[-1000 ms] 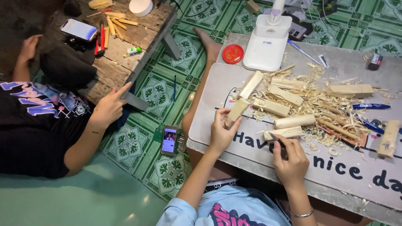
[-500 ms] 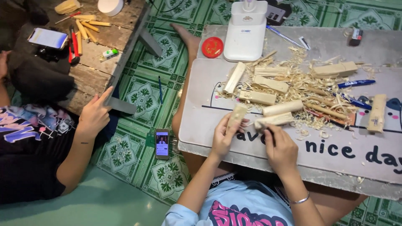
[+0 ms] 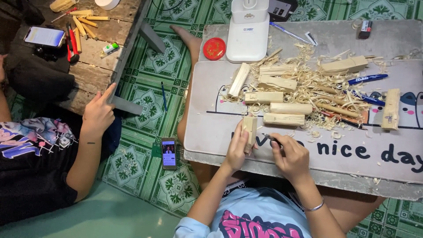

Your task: The person carves a small block of wood with a hand tool on a work mat.

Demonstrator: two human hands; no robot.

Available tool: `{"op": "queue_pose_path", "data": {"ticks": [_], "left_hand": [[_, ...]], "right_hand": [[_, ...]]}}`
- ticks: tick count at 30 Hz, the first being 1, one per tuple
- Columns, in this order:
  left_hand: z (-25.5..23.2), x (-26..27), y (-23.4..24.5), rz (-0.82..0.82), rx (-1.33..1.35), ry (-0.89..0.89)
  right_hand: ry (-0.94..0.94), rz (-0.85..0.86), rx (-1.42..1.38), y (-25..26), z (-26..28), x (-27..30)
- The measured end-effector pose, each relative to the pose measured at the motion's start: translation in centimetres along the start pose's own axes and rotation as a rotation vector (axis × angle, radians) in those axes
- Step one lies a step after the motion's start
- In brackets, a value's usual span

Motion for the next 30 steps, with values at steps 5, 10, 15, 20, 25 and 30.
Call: {"op": "queue_pose_path", "data": {"ticks": [5, 10, 15, 20, 25, 30], "left_hand": [[2.5, -0.7, 1.4, 0.064, 0.047, -0.044], [1.0, -0.5, 0.7, 0.103, 0.071, -0.055], [-0.5, 0.2, -0.1, 0.186, 0.082, -0.077], [-1.1, 0.2, -0.1, 0.071, -0.136, -0.104], [-0.8, 0.2, -0.3, -0.045, -0.292, -0.162], [-1.0, 0.5, -0.5, -0.132, -0.362, -0.180]], "right_hand": [[0.073, 0.005, -0.061, 0.1, 0.4, -0.6], [0.093, 0.038, -0.075, 0.6, 1.6, -1.6], [0.102, 0.038, -0.067, 0.6, 1.6, -1.6], [0.134, 0.088, -0.035, 0.5, 2.2, -1.8], [0.156, 0.087, 0.034, 0.7, 2.3, -2.3], [0.168, 0.087, 0.125, 0.6, 2.5, -1.9]]}}
Point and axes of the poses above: each hand's wrist, its own x-axis away from the middle knuckle, its own y-axis out of the back of the hand, z = x × y, the point moved 5 cm from there along -x, towards the middle knuckle, and after that the axes turned 12 degrees about y, right-handed, at the moved point
